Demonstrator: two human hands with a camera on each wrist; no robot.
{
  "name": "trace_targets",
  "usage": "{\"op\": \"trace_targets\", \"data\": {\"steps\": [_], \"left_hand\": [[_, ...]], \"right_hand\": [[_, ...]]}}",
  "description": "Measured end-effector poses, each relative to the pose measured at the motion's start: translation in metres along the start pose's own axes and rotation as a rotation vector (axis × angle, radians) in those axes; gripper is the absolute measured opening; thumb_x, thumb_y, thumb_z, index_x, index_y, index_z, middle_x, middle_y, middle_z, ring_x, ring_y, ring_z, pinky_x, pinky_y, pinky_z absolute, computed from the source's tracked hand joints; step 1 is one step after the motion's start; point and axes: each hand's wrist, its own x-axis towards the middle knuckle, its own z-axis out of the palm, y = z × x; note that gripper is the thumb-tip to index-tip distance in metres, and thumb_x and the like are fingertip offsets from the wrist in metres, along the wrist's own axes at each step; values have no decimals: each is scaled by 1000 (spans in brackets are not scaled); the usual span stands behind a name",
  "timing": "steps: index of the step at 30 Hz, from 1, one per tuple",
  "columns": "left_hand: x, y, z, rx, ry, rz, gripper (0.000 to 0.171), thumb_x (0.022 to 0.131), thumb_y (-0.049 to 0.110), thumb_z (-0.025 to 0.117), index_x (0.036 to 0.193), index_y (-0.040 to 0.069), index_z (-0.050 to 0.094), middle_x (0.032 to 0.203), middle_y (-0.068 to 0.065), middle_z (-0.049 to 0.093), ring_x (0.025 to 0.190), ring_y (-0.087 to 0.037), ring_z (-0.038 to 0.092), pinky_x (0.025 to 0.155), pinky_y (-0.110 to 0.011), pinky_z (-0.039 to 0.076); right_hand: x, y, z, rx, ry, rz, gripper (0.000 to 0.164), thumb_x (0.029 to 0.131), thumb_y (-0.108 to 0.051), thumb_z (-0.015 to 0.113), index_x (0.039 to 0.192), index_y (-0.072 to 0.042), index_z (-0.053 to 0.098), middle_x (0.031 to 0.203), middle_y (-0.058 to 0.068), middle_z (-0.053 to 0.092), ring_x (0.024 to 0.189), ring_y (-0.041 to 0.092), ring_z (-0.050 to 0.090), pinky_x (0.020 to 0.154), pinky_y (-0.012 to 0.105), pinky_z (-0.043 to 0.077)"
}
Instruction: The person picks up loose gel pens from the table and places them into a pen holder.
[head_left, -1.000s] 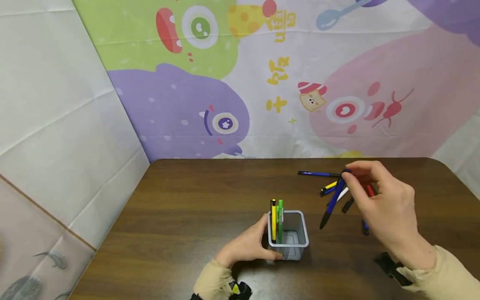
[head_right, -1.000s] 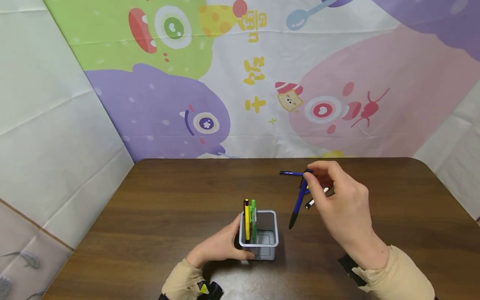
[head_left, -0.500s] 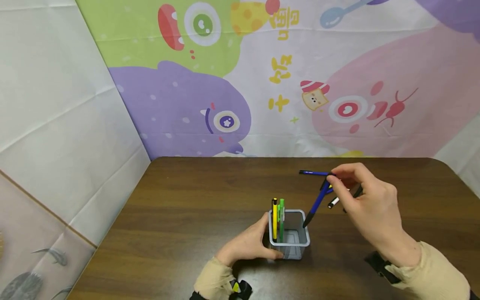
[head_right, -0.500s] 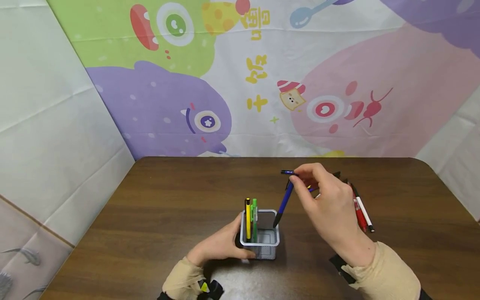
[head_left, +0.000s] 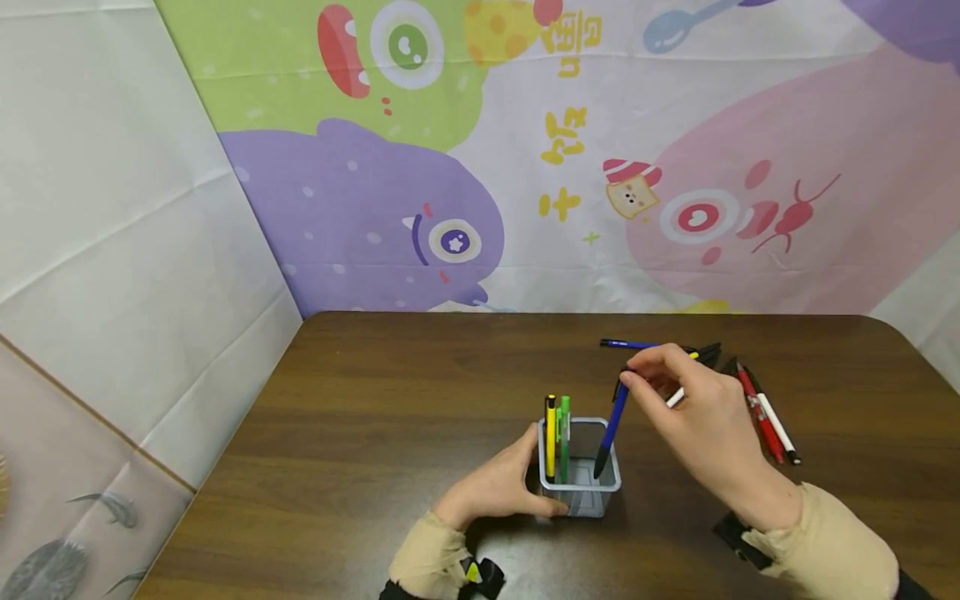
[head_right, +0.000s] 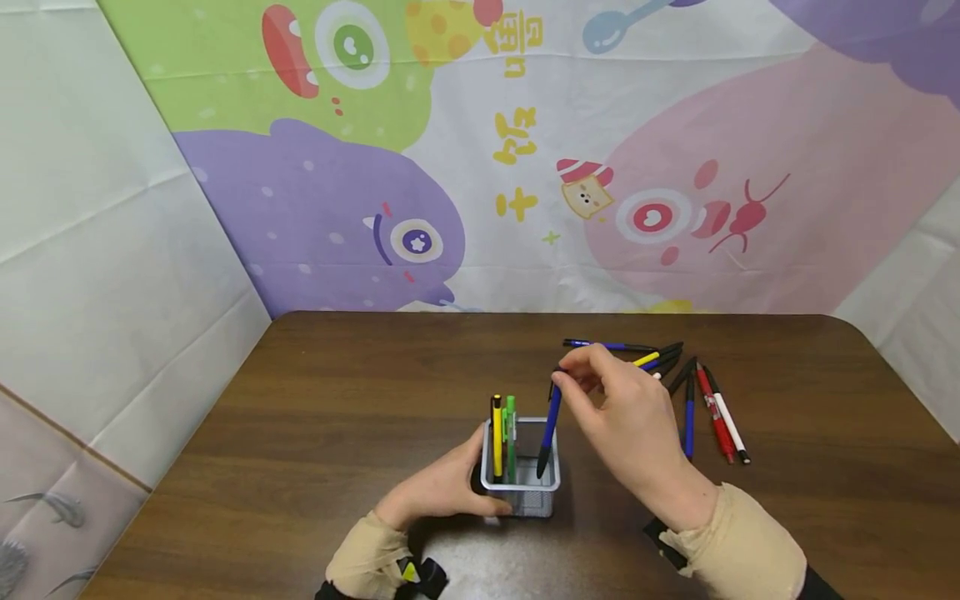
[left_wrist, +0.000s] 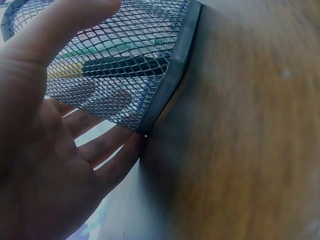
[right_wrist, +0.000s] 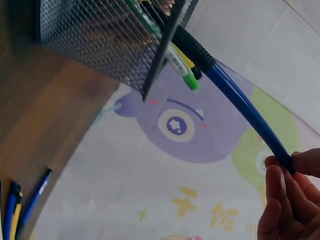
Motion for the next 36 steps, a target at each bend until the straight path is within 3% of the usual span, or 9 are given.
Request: {"op": "trace_targets", "data": {"steps": [9, 17, 23, 27, 36], "left_hand": [[1, -1, 1, -17, -8, 16, 86, 67, 30, 78, 135, 20, 27, 115, 3, 51, 108, -7, 47, 96, -28, 36], [1, -2, 2, -32, -8, 22, 87, 67, 28, 78, 136, 20, 26, 116, 2, 50, 108, -8, 46, 96, -29, 36], [0, -2, 2, -24, 1, 32, 87, 67, 28, 78, 135, 20, 26, 118, 1, 50, 109, -8, 46, 97, -29, 36], [0, -2, 2, -9, 4, 41, 87, 67, 28, 78, 136, 20, 26, 120, 1, 49, 111, -8, 45, 97, -29, 35], [1, -2, 1, -13, 0, 44, 86, 67, 29, 78, 136, 21, 26, 120, 1, 50, 111, -8, 45, 98, -29, 35]], "right_hand": [[-5, -1, 13, -2, -64, 21, 16, 74, -12, 72, 85, -14, 61, 74, -10, 64, 62, 1, 55, 53, 25, 48], [-13, 3, 24, 0, -107, 4, 16, 74, -13, 72, 84, -16, 60, 72, -12, 62, 62, 1, 52, 52, 28, 45], [-17, 5, 31, -10, -128, -26, 15, 74, -14, 72, 83, -16, 60, 71, -10, 62, 64, 6, 52, 63, 33, 42], [-21, 6, 36, -12, -158, -7, 15, 74, -15, 72, 82, -17, 59, 70, -12, 60, 62, 3, 50, 68, 34, 43], [-25, 10, 44, -18, -235, 39, 13, 77, -18, 71, 82, -20, 59, 72, -13, 61, 63, 2, 51, 64, 33, 42]]}}
